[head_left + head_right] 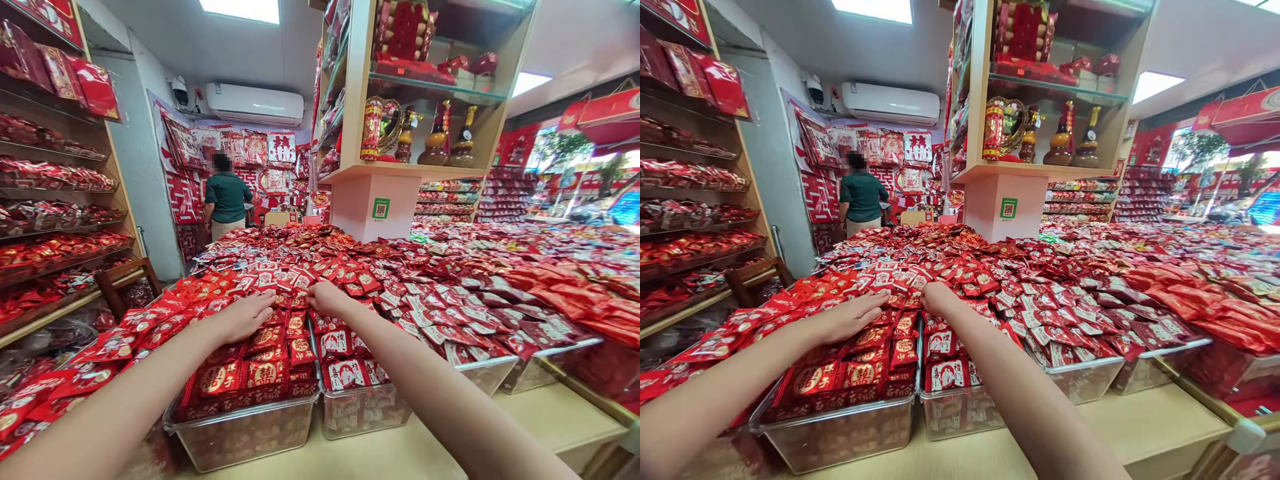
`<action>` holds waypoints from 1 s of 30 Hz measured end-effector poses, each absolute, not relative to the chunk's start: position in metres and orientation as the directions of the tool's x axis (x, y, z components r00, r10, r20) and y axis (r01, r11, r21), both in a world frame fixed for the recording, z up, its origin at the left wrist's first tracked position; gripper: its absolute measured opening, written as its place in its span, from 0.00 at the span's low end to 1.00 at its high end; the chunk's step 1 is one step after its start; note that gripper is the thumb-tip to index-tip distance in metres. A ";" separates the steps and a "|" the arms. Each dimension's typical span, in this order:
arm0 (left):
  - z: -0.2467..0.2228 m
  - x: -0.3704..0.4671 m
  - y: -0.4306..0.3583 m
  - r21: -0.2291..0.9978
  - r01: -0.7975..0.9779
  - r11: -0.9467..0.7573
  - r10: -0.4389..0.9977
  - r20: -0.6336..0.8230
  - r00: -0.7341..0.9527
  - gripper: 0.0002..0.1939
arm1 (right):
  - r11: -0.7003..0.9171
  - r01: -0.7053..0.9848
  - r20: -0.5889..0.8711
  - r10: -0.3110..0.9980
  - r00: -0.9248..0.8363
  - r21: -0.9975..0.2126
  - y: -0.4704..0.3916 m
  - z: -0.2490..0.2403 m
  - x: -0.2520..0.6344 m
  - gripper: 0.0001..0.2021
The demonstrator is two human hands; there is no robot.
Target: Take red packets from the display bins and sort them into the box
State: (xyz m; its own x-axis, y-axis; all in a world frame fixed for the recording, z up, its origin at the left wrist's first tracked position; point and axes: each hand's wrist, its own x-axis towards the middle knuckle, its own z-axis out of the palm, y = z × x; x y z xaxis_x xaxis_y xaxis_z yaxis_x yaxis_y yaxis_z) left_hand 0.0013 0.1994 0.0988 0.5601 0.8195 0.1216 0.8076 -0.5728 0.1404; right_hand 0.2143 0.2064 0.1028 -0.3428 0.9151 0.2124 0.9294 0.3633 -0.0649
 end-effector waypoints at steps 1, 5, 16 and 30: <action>0.099 0.001 0.200 0.140 0.804 -0.578 0.816 0.124 0.565 0.23 | 0.364 0.928 0.212 0.916 -0.342 -0.077 0.206 0.102 0.215 0.15; 0.099 0.001 0.202 0.132 0.790 -0.598 0.801 0.137 0.583 0.24 | 0.373 0.922 0.222 0.913 -0.343 -0.107 0.206 0.099 0.219 0.17; 0.095 0.003 0.204 0.103 0.787 -0.608 0.791 0.160 0.590 0.24 | 0.101 0.959 0.220 0.975 -0.041 -0.267 0.213 0.088 0.207 0.22; 0.096 0.003 0.199 0.048 0.798 -0.601 0.794 0.150 0.589 0.24 | -0.080 0.906 0.180 0.969 0.168 -0.416 0.219 0.099 0.219 0.16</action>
